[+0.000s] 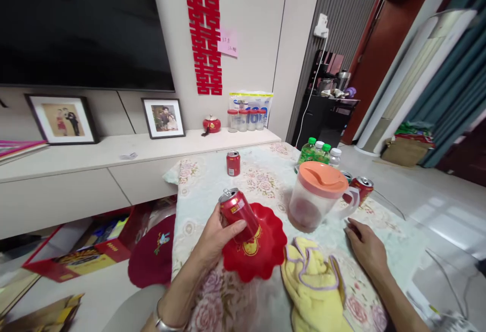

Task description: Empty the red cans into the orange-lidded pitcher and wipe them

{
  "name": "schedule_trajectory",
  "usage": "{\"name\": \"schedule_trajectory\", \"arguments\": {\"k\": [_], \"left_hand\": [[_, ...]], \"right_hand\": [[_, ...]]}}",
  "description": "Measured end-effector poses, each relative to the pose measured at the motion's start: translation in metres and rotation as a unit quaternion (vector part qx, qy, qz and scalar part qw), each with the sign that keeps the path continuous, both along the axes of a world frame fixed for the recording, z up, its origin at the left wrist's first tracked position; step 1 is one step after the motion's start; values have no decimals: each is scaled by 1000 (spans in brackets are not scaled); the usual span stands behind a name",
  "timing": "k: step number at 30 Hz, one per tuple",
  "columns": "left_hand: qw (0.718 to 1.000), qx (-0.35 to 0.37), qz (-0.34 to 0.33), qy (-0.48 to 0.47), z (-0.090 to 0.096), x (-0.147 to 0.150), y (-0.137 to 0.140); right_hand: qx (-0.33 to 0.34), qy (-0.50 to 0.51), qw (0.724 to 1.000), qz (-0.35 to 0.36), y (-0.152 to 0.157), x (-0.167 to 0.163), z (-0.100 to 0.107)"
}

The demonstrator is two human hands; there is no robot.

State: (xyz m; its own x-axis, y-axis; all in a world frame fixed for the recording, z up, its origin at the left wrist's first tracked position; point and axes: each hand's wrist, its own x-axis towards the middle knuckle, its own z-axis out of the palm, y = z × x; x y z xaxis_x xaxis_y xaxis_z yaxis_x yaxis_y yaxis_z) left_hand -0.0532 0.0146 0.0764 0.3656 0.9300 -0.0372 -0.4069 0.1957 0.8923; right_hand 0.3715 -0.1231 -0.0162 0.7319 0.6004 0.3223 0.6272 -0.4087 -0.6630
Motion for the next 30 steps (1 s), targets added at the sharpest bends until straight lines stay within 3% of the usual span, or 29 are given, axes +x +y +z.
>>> {"name": "schedule_trajectory", "arguments": {"k": [3,9,15,18,24,30], "left_hand": [[1000,-21,-13,-12,-2,-2,-7],[996,45,-41,65,-6,0,-14],[981,99,-26,165,-9,4,-11],[979,101,-21,176,-11,6,-8],[980,109,-24,164,-28,9,-5],[979,116,-11,170,-36,12,-10]], "right_hand": [[17,30,999,-2,0,-4,4],[101,153,983,0,1,-15,22],[258,291,918,78,12,-33,58],[301,329,886,127,22,-37,72],[338,354,849,198,43,-37,69],[371,341,836,216,59,-35,70]]}}
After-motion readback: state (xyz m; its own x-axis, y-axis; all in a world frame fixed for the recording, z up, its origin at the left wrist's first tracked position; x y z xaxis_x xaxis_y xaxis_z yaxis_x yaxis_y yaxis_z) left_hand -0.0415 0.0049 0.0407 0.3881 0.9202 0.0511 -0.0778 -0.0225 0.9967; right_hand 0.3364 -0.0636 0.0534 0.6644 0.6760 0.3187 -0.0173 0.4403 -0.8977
